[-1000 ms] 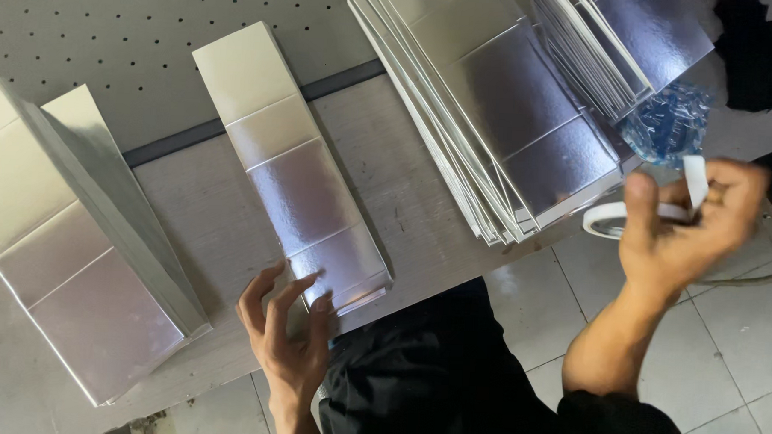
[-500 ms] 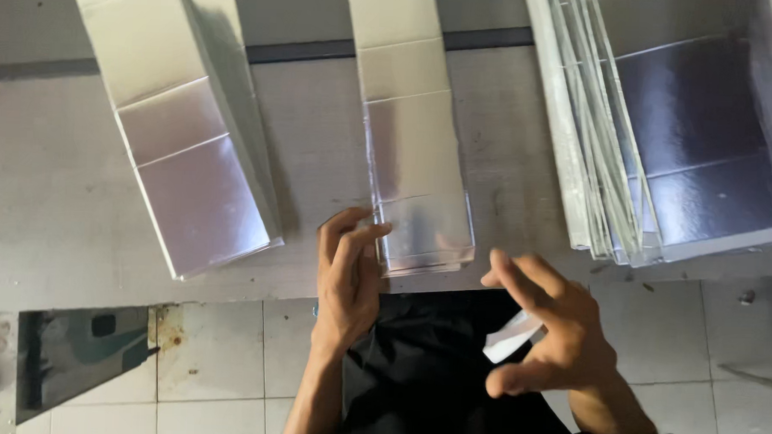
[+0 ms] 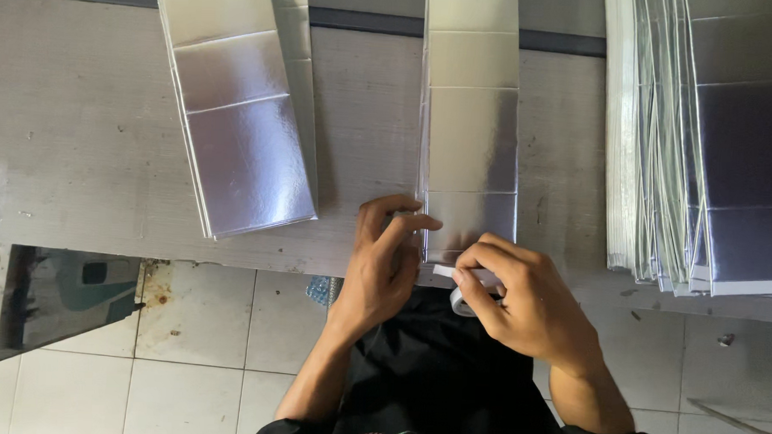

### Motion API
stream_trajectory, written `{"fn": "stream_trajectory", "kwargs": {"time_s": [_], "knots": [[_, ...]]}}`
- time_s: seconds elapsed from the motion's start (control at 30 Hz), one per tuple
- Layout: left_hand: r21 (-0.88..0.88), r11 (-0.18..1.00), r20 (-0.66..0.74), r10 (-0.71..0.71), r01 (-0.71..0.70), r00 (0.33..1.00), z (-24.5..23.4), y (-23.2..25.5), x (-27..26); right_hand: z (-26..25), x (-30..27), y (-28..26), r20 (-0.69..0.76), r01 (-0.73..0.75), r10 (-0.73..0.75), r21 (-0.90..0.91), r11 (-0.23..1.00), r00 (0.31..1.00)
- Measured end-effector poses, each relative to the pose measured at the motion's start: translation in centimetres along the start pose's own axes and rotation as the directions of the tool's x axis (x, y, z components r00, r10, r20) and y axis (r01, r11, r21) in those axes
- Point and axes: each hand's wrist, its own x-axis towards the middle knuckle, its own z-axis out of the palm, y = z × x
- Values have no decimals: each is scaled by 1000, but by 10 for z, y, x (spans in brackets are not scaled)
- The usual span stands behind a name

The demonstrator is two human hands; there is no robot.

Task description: The person repeatedly applies white tape to the edges of rectangular cardboard boxes on a workbench. They smooth the tape with their fingers, tear it off, and move each taped box to a stack on the right. The process continues for multiple boxes throughout the clip.

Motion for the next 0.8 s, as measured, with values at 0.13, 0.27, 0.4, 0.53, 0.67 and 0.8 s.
{"fn": "stream_trajectory", "kwargs": {"time_s": [0.13,0.27,0.4,0.53,0.67,0.8], "knots": [[1,1000,6,-1,1,1000,-1,1,0,3,8,-7,36,-59,63,-103,993,997],[26,1000,11,2,-3,1000,0,1,1,7,11,-8,19,-114,120,-195,974,993],[29,1000,37,-14,13,999,0,0,0,10,13,-6,6,-98,102,-233,968,995],[29,999,45,-15,14,999,0,-1,-1,11,13,-5,2,-102,106,-237,966,994],[-13,999,87,-43,44,995,-8,4,1,13,13,-4,-6,-107,110,-274,956,994],[-67,996,155,-46,57,987,-13,1,1,14,13,-4,-3,-100,104,-291,951,995]]}}
